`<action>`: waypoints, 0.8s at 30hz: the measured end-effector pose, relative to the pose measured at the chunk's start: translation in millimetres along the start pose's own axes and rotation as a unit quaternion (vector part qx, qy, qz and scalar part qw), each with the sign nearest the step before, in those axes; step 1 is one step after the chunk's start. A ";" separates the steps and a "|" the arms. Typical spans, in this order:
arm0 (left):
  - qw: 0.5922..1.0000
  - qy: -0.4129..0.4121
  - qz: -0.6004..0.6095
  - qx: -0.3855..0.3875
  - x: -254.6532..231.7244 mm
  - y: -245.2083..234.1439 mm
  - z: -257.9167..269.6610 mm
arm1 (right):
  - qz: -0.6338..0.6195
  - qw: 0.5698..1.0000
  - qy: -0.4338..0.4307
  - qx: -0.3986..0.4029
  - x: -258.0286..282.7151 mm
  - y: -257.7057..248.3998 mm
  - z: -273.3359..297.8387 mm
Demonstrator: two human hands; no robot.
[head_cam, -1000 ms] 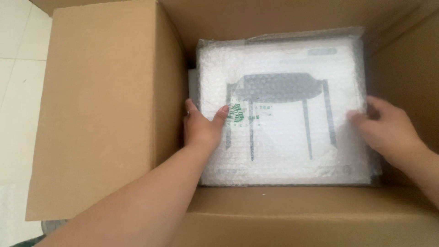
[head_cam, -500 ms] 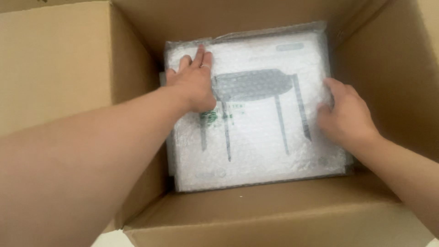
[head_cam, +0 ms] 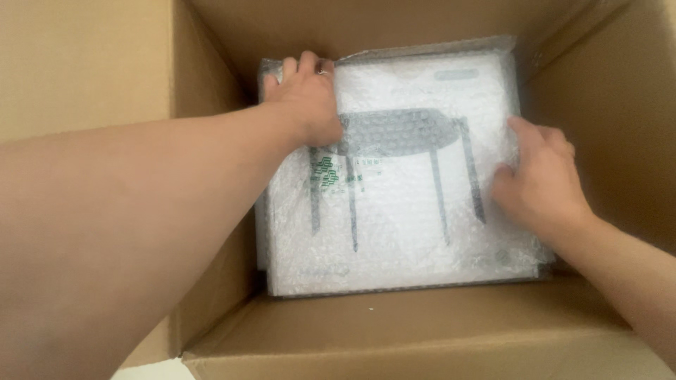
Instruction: The person places a bubble-wrapped item into a cardboard box, closes the flaps, and seals the box with tape. They then place a white paper label on top of the sealed box.
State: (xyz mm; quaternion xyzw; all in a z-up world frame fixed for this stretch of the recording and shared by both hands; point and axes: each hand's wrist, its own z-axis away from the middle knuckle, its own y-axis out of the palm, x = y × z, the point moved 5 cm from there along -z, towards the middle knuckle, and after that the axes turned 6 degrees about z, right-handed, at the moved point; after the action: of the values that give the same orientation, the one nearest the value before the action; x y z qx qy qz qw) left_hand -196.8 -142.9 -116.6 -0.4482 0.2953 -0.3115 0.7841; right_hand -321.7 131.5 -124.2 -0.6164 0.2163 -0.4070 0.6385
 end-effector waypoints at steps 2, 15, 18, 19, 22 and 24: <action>1.000 0.002 -0.022 0.000 -2.1 0.8 -0.1 | 0.028 0.999 -0.032 -0.026 6.8 -8.1 -3.6; 0.999 -0.001 0.037 -0.022 -1.7 11.5 -1.2 | 0.068 0.986 -0.152 -0.003 52.7 -5.5 -104.3; 0.999 -0.020 0.041 -0.024 -4.4 15.2 2.7 | 0.166 0.981 -0.086 0.058 47.4 -1.8 -131.4; 0.999 -0.023 0.041 -0.024 -6.2 15.5 3.1 | 0.191 0.976 -0.076 0.069 45.9 0.1 -136.3; 0.997 -0.012 0.058 -0.040 -7.1 12.1 6.6 | 0.265 0.958 -0.044 0.098 45.6 4.3 -148.0; 0.999 -0.022 0.045 -0.018 -5.8 8.4 6.4 | 0.311 0.943 -0.026 0.113 51.6 7.4 -151.8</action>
State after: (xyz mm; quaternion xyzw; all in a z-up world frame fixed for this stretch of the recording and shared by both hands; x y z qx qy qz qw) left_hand -193.8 -131.8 -120.3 -0.4554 0.3033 -0.2604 0.7955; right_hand -408.2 -2.6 -141.9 -0.4520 0.3334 -0.1940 0.8043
